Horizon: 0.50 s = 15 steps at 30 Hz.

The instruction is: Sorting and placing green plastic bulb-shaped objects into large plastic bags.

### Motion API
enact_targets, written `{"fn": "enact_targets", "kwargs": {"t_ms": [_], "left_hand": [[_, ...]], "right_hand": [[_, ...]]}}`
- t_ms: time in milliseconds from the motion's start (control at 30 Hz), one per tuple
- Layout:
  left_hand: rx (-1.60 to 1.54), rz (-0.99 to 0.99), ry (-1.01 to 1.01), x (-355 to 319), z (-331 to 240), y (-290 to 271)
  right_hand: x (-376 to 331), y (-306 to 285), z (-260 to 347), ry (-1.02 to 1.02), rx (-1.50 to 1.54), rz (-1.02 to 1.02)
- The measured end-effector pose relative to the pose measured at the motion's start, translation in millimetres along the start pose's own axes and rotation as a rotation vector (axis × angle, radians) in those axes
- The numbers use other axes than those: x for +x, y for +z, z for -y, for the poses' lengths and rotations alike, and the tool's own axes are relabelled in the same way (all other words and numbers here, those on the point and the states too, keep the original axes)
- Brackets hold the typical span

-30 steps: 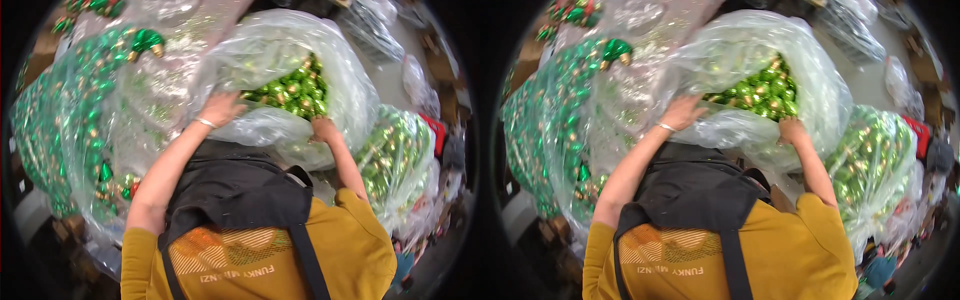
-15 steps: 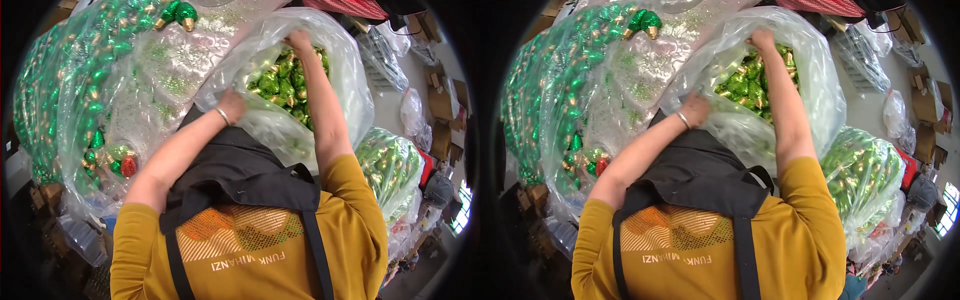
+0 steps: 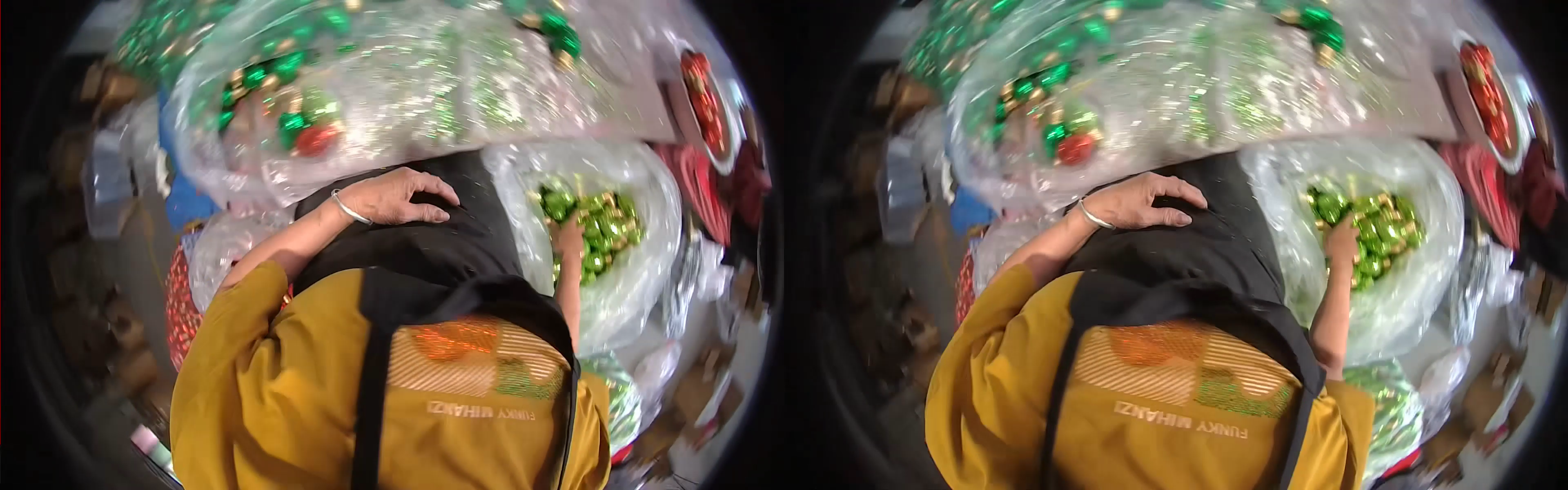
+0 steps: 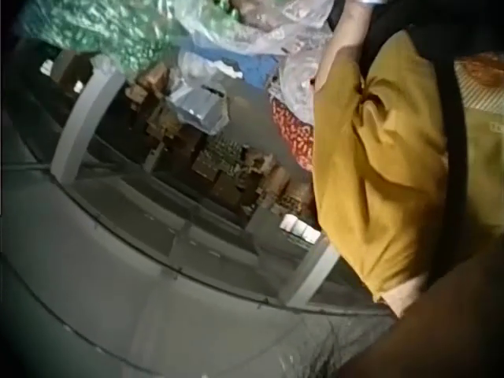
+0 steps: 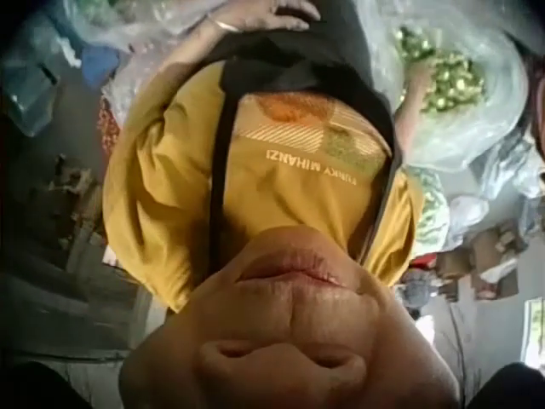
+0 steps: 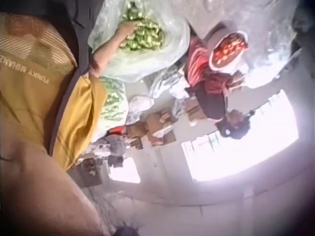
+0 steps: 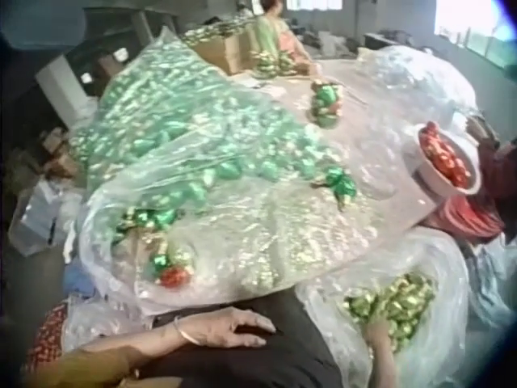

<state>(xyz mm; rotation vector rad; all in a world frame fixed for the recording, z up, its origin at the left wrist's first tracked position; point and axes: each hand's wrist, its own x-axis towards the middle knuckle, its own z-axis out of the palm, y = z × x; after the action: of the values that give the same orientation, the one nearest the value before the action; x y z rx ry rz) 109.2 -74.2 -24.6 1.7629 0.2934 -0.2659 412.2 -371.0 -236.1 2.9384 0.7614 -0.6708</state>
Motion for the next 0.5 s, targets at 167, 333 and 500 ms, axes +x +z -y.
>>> {"fn": "enact_targets", "kwargs": {"t_ms": [167,333,500], "left_hand": [[0.002,-0.357,-0.018,-96.9,30.3,4.9],[-0.665,-0.797,-0.311,-232.9,81.1,39.8],[-1.131,-1.501,-0.476,-335.5,205.3,86.6]], "right_hand": [[35.3,37.9,-64.6,-0.123,0.332,-0.019],[-23.4,-82.7,-3.2,0.007,1.587,0.322],[-112.4,-149.6,144.3,-0.044,1.519,0.367]]}}
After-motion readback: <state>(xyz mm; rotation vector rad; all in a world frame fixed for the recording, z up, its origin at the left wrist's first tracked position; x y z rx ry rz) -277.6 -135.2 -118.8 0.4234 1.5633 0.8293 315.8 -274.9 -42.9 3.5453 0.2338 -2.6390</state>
